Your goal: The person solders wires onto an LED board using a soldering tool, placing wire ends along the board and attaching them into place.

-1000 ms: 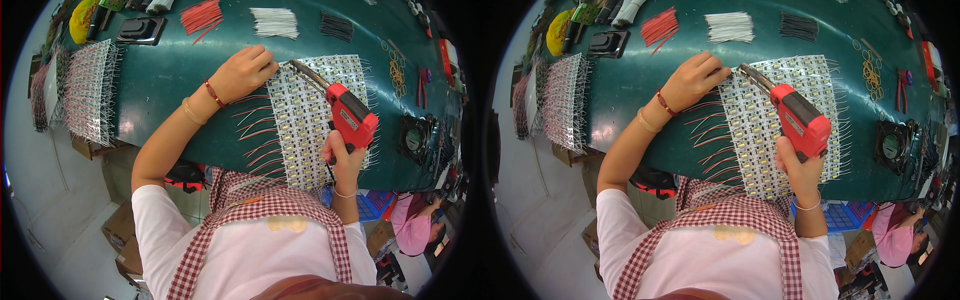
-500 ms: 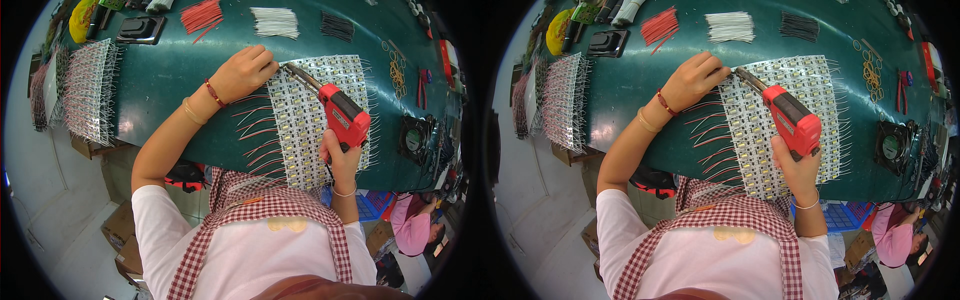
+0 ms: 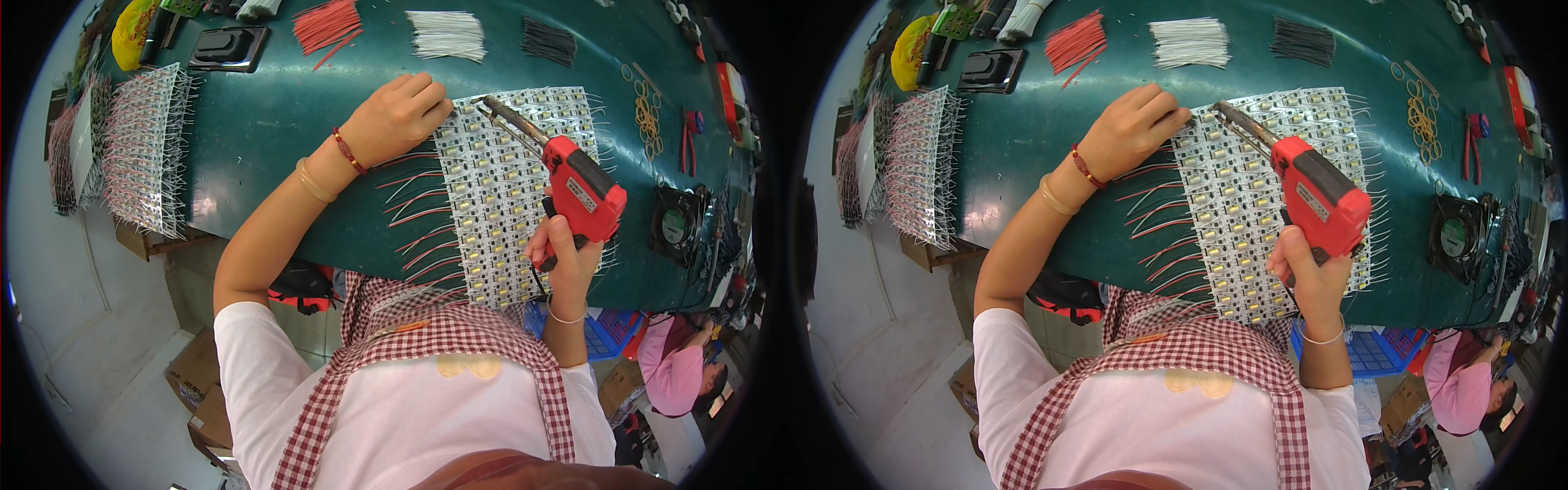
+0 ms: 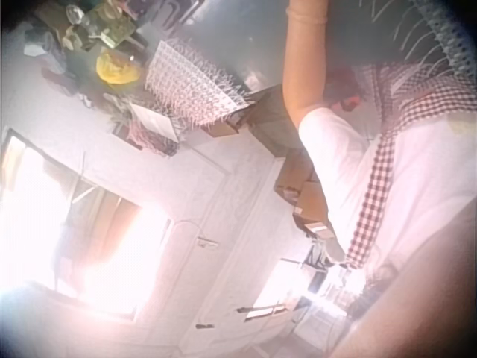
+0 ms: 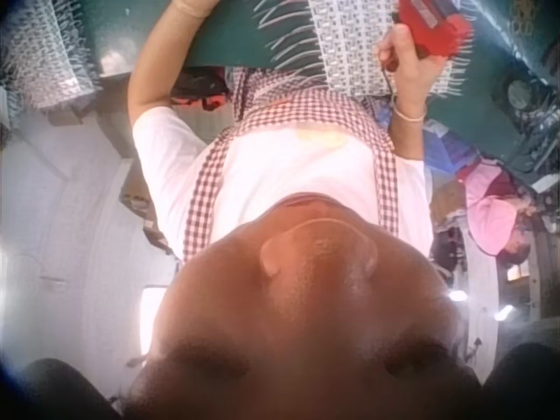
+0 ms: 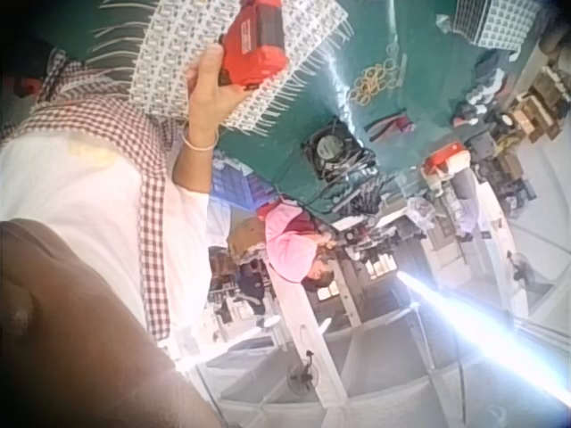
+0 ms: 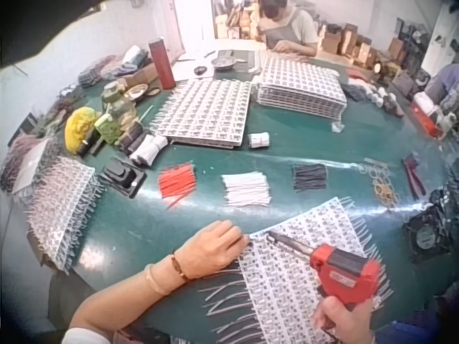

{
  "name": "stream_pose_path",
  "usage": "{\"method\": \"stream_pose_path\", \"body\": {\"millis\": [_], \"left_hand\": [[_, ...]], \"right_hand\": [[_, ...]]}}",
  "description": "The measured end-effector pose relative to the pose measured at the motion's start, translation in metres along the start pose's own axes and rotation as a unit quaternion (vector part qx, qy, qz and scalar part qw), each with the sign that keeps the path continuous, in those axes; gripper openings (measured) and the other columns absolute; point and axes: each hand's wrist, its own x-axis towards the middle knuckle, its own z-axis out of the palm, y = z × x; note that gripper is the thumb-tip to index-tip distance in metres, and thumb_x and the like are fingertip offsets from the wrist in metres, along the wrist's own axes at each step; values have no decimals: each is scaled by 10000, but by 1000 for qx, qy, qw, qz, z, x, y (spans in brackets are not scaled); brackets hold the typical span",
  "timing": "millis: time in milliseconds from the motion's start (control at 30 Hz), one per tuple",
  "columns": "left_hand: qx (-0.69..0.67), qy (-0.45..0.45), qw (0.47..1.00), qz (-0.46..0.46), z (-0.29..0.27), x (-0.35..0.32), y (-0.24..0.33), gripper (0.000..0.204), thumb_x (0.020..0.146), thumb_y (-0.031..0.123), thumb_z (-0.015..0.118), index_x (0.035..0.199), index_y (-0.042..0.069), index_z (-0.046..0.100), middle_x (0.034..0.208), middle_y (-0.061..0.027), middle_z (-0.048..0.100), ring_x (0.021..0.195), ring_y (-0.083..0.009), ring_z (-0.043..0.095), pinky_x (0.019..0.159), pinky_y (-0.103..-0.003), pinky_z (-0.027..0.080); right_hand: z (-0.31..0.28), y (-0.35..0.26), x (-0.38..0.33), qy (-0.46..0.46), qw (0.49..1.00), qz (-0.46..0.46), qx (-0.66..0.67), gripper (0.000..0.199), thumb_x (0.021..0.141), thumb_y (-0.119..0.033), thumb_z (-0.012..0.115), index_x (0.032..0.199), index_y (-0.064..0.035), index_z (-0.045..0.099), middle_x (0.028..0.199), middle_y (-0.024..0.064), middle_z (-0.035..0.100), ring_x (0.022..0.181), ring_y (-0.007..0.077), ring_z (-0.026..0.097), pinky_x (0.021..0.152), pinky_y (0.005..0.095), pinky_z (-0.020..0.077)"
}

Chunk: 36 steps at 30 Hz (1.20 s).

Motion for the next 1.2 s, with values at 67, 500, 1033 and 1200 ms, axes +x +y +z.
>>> {"method": "stream_pose_path", "body": {"millis": [67,500,1033,1200], "left_hand": [[5,0,1000,5,1,0,0,181,732,50,617,910,21,626,796,-55,478,734,-189,514,640,-297,469],[-6,-4,1000,-13,-8,-2,25,238,730,58,624,965,23,635,796,-57,465,743,-207,499,692,-312,435],[-5,-31,999,-27,-6,0,29,187,764,75,598,942,23,621,799,-56,461,780,-200,504,726,-311,431],[1,-30,999,-27,-5,-1,29,167,765,75,599,923,25,617,797,-54,458,779,-197,502,726,-309,430]], "right_hand": [[4,0,-1,12,1000,0,10,244,921,-198,588,985,36,557,581,49,562,458,88,504,442,228,415],[-2,4,-10,8,999,18,44,156,915,-130,586,821,-6,594,579,30,571,469,74,515,436,216,391],[2,10,-19,-5,999,26,-45,218,913,-92,546,1072,57,527,577,32,538,460,84,488,447,219,381],[2,4,-26,46,998,43,22,153,875,-121,654,936,6,594,654,27,594,515,79,546,463,221,430]]}}
